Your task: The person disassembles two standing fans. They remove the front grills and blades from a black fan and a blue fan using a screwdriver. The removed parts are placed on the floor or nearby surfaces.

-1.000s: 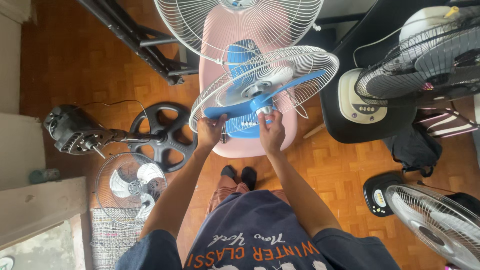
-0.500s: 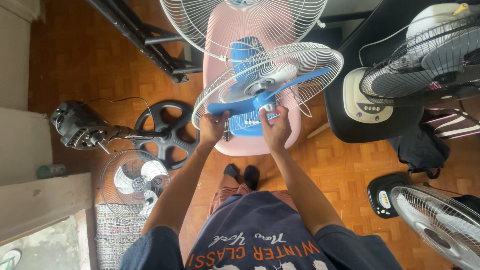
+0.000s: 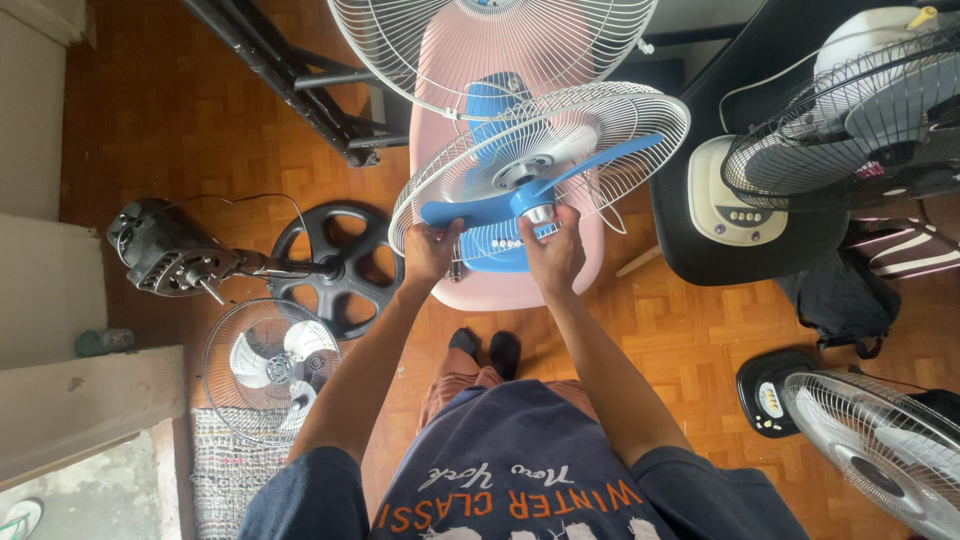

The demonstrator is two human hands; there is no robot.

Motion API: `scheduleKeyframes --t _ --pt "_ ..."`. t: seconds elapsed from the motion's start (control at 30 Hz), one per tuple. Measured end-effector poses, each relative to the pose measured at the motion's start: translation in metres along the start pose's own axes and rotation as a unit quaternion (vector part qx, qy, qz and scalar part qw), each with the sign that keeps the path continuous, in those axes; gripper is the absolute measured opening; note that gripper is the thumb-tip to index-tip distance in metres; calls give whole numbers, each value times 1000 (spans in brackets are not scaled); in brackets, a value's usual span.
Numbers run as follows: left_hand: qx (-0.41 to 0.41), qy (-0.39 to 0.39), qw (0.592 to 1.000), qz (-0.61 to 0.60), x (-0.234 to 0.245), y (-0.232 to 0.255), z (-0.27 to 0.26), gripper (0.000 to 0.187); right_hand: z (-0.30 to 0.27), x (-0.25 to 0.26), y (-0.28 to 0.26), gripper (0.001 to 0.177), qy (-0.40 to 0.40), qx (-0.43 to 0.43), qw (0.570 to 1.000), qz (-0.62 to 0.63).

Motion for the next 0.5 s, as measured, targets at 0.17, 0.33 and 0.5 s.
scheduleKeyframes --t 0.17,0.33,0.5 --pt "18 -6 1000 20 2 0 1 23 17 -15 26 41 -67 -115 990 -42" --pt "-20 4 1000 9 2 2 1 24 16 -2 16 44 -68 -139 988 -16" --pt "17 -14 999 28 0 -3 0 23 -4 6 -15 66 -1 29 1000 -11"
Point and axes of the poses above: each hand's wrist, its own z-axis towards the middle knuckle, its own x-axis out of the back of the hand, y = z × x, the point moved 4 cm from there along z, towards the middle knuckle, and after that the axes turned 13 degrees about -x, right-handed, at the moved point
